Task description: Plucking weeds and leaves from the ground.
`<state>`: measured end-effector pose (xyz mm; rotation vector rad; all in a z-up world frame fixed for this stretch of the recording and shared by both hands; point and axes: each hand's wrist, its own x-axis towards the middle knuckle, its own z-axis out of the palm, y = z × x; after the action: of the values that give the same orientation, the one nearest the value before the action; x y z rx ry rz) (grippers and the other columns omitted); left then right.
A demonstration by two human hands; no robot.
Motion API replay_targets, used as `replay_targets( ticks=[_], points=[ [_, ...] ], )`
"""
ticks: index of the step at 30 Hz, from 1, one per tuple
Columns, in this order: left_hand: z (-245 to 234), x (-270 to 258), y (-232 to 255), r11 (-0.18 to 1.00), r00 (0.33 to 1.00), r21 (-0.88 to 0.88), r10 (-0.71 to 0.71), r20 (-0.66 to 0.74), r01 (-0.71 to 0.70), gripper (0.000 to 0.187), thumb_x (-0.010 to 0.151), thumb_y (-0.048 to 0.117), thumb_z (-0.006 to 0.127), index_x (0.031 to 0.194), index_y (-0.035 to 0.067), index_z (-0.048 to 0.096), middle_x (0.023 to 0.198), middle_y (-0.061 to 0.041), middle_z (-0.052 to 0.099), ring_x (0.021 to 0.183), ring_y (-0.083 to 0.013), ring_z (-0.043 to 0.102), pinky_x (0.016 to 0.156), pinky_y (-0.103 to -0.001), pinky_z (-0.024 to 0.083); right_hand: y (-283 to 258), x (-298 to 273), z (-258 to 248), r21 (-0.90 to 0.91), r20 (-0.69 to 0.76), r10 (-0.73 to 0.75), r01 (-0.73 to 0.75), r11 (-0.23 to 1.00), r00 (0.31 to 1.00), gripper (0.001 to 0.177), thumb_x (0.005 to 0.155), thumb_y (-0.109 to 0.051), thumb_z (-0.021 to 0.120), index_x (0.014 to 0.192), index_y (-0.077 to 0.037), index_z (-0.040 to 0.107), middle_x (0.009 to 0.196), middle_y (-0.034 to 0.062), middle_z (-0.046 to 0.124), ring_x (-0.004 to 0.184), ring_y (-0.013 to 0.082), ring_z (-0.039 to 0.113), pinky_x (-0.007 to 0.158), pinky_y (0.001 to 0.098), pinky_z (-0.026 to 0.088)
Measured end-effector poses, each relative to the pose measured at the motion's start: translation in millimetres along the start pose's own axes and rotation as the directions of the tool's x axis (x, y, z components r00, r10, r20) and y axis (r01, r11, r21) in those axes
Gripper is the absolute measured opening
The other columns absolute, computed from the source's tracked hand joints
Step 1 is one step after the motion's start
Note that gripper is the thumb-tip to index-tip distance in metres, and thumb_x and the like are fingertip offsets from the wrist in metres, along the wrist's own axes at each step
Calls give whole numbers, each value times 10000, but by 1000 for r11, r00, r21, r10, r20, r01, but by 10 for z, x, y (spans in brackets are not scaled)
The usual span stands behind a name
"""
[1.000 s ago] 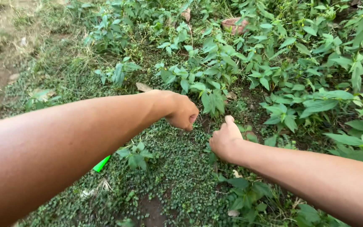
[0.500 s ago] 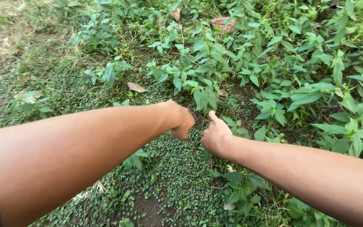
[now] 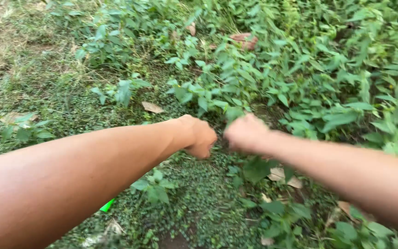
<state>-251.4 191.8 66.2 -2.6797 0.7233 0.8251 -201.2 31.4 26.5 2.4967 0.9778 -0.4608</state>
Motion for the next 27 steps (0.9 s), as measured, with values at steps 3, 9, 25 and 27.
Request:
replay_targets(
  ticks=[3, 9, 25, 27],
  points=[
    [-69, -79, -184, 991, 996, -126, -45, -79, 35, 306, 875, 297, 575, 1099, 222, 769, 1162, -89, 748, 1089, -310, 710, 916, -462, 569, 500, 383, -53, 296, -318, -24, 123, 947, 948, 217, 845, -310, 688, 972, -149, 756, 919, 129, 750, 851, 350, 721, 767, 473, 577],
    [-39, 28, -282, 962, 974, -273, -90, -208, 30, 306, 883, 336, 587, 1104, 216, 762, 1204, -101, 726, 1133, -329, 680, 955, -462, 546, 405, 125, -303, 400, -223, 78, 18, 916, 972, 247, 817, -324, 737, 931, -106, 714, 878, 125, 757, 860, 328, 737, 814, 459, 589],
    [-4, 536, 48, 930, 988, -344, 149, 35, -128, 871, 834, 456, 697, 1548, 124, 325, 1456, -192, 559, 1285, -358, 598, 1044, -480, 490, -398, -700, 383, 235, 140, 297, -323, 917, 945, 605, 900, -434, 695, 1419, -179, 518, 1344, 82, 591, 1316, 285, 521, 1086, 474, 435],
    [-34, 480, 91, 963, 986, -243, 141, 85, -117, 760, 885, 468, 634, 1530, 163, 373, 1463, -168, 551, 1280, -357, 594, 1040, -494, 483, -389, -725, 703, 30, 188, 307, -318, 947, 933, 460, 930, -273, 646, 1373, -163, 588, 1403, 62, 573, 1368, 238, 479, 1133, 485, 345]
  ],
)
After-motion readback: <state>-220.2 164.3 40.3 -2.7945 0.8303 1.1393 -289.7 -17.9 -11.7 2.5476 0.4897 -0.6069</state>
